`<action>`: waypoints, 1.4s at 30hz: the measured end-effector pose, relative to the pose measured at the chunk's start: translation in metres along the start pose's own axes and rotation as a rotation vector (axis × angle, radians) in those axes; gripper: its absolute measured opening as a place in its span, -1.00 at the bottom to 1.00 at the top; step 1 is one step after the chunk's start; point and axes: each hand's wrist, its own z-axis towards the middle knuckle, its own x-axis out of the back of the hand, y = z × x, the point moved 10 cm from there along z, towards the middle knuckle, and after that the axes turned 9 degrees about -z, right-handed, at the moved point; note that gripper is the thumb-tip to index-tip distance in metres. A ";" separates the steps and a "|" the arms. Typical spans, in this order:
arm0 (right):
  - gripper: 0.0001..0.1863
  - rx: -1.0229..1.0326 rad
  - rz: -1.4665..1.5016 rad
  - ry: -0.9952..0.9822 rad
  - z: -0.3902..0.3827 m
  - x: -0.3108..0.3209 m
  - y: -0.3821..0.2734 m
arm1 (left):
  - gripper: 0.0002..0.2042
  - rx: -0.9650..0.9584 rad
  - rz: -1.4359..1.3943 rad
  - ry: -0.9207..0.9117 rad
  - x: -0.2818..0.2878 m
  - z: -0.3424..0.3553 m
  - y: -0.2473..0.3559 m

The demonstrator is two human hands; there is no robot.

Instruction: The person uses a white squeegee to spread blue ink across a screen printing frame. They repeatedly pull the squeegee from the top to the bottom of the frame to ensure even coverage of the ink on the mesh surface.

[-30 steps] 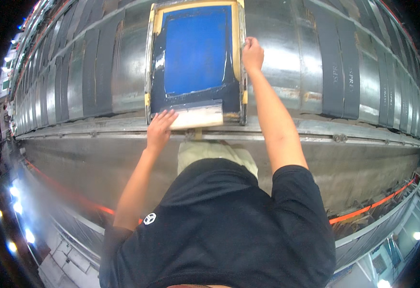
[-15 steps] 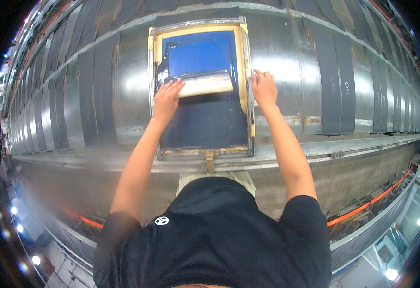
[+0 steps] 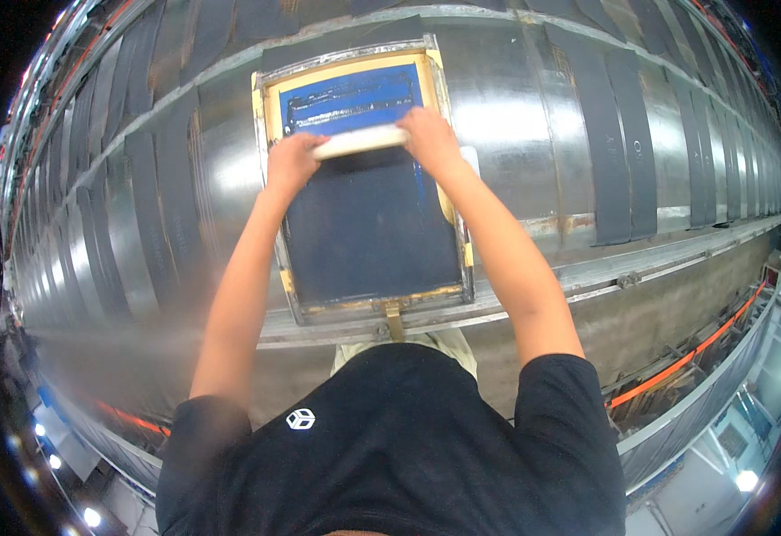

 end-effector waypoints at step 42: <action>-0.47 -0.056 0.217 -0.049 -0.181 0.012 -0.075 | -0.64 -0.047 -0.081 0.032 -0.032 -0.194 0.027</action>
